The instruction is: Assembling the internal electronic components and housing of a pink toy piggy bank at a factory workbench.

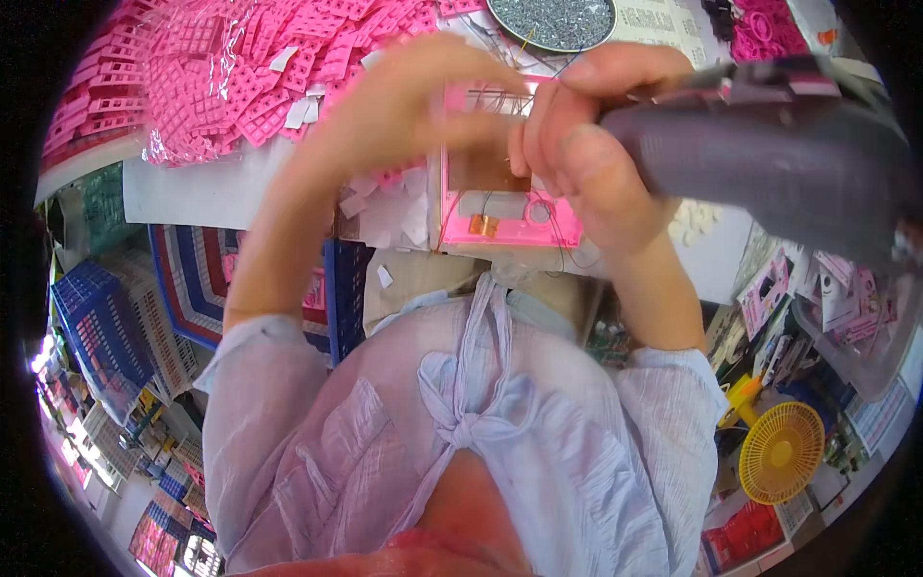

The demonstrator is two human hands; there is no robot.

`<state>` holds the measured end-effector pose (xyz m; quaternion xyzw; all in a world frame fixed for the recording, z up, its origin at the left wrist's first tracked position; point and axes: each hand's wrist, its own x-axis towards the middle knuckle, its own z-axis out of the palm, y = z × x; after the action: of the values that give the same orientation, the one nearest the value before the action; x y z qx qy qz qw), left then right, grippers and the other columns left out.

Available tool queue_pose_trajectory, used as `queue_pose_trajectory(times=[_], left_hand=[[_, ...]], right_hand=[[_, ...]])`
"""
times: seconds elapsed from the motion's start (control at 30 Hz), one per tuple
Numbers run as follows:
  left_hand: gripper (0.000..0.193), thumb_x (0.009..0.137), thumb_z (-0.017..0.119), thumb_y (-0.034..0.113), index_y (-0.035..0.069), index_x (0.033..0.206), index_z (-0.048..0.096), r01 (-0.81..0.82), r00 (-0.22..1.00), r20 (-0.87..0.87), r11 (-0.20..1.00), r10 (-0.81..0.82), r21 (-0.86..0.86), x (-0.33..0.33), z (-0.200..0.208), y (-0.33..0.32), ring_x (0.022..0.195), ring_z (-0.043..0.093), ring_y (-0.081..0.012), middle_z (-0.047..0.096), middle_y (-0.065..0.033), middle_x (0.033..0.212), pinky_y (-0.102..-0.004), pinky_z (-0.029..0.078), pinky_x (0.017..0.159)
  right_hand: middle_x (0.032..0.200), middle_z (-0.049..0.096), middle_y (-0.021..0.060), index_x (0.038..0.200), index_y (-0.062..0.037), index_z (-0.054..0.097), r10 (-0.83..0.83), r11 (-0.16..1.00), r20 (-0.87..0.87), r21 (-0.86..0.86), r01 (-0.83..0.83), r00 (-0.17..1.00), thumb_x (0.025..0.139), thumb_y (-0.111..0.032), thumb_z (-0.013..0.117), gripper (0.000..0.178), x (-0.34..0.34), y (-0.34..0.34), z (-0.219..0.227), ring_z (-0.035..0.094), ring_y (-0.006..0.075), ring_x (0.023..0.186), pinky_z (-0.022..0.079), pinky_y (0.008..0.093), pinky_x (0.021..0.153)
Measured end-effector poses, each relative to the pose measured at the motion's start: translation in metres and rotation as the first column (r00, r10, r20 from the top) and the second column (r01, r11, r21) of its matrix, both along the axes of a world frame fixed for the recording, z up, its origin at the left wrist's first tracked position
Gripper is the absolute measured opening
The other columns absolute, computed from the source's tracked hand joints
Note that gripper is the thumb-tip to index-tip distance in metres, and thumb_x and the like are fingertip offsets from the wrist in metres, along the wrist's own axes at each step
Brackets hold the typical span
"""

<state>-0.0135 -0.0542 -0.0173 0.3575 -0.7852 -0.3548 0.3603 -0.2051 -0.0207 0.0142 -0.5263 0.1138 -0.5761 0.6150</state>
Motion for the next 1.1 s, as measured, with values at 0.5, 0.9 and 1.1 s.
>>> queue_pose_trajectory(times=[0.5, 0.9, 1.1], left_hand=[[0.025, 0.088, 0.057, 0.022, 0.013, 0.089, 0.08, -0.032, 0.709, 0.612, 0.884, 0.349, -0.467, -0.081, -0.07, -0.141, 0.1, 0.071, -0.029, 0.077, -0.0124, 0.101, -0.0568, 0.04, 0.097], [0.022, 0.082, 0.064, 0.019, 0.002, 0.084, 0.078, -0.191, 0.978, 0.023, 0.927, 0.209, -0.323, -0.032, -0.003, -0.076, 0.088, 0.072, -0.0337, 0.075, -0.0178, 0.089, -0.0509, 0.05, 0.086], [0.015, 0.08, 0.076, 0.007, 0.014, 0.093, 0.076, -0.127, 0.983, 0.109, 0.976, 0.148, -0.178, 0.017, -0.003, 0.057, 0.082, 0.064, -0.0157, 0.073, 0.0003, 0.094, -0.0377, 0.035, 0.085]], right_hand=[[0.066, 0.051, 0.0032, 0.109, -0.0072, 0.048, -0.06, 0.998, -0.342, -0.031, 0.052, 0.938, 0.096, -0.01, 0.066, 0.023, 0.011, 0.027, -0.032, 0.047, 0.0132, 0.053, 0.05, 0.0346, 0.053], [0.068, 0.052, 0.003, 0.118, -0.0075, 0.051, 0.069, 0.997, -0.285, -0.007, -0.074, 0.956, 0.095, -0.008, 0.066, 0.027, 0.006, 0.012, -0.023, 0.051, 0.0156, 0.057, 0.049, 0.0331, 0.055], [0.065, 0.05, -0.0041, 0.137, -0.0135, 0.048, 0.216, 0.962, -0.071, -0.157, -0.225, 0.974, 0.104, -0.028, 0.058, 0.037, -0.001, -0.01, 0.015, 0.045, 0.0095, 0.056, 0.041, 0.0259, 0.051]])
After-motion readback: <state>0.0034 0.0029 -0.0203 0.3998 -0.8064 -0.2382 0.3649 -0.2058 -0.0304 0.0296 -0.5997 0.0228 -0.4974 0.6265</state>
